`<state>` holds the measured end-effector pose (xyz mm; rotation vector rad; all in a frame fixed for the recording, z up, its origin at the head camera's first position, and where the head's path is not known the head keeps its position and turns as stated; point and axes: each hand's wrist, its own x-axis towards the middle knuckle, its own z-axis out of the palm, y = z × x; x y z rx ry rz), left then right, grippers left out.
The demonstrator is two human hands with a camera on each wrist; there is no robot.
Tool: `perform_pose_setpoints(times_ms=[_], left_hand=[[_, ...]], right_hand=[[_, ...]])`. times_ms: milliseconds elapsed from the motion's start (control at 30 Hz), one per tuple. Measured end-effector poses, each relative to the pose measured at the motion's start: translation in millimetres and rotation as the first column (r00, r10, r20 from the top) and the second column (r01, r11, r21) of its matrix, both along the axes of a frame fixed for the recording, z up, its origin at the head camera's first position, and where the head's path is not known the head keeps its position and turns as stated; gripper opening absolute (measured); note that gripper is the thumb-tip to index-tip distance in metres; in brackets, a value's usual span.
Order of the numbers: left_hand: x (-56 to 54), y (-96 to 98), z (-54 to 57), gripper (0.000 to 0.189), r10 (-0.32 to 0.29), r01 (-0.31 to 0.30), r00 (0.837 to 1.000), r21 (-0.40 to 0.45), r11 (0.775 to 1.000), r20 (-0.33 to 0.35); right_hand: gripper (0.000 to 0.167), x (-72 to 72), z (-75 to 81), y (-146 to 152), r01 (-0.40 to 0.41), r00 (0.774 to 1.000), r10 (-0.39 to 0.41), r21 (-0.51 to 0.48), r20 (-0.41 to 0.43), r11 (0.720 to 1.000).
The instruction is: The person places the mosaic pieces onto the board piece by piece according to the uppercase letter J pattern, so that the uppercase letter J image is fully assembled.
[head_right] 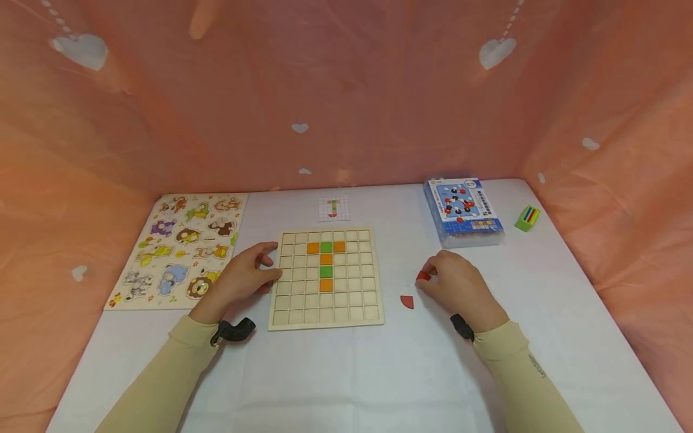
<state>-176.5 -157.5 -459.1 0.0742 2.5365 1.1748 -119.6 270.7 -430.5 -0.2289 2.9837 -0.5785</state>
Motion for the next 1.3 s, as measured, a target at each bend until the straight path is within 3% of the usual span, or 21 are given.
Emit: perform_pose_setpoints(times_ms=[333, 633, 933, 1300], left_hand=[[1.6, 0.9, 2.4, 0.071, 0.011, -0.011, 1.000, 0.008, 1.000, 0.015], [1.9, -0.1, 3.2, 0.071, 0.014, -0.014, 1.000, 0.004, 1.000, 0.005], [1.6, 1.1, 3.6, 0.071, -0.015, 0.014, 0.999, -0.028, 1.000, -0.029], [1.3, 1.2, 3.7, 0.071, 0.003, -0.004, 1.000, -0.026, 1.000, -0.017]], right_hand=[[0.010, -10.1, -0.2, -18.0, -0.032, 0.999, 0.032, 0.012, -0.007, 0.999], [0.015, -21.2, 0.8, -81.1, -0.208, 0.976, 0.209, 0.022, -0.065, 0.978], [0.013, -15.2, 3.6, -137.2, -0.337, 0.933, 0.335, 0.008, -0.127, 0.941], [0.006, -4.9, -0.4, -160.3, -0.401, 0.908, 0.400, 0.017, -0.120, 0.916]])
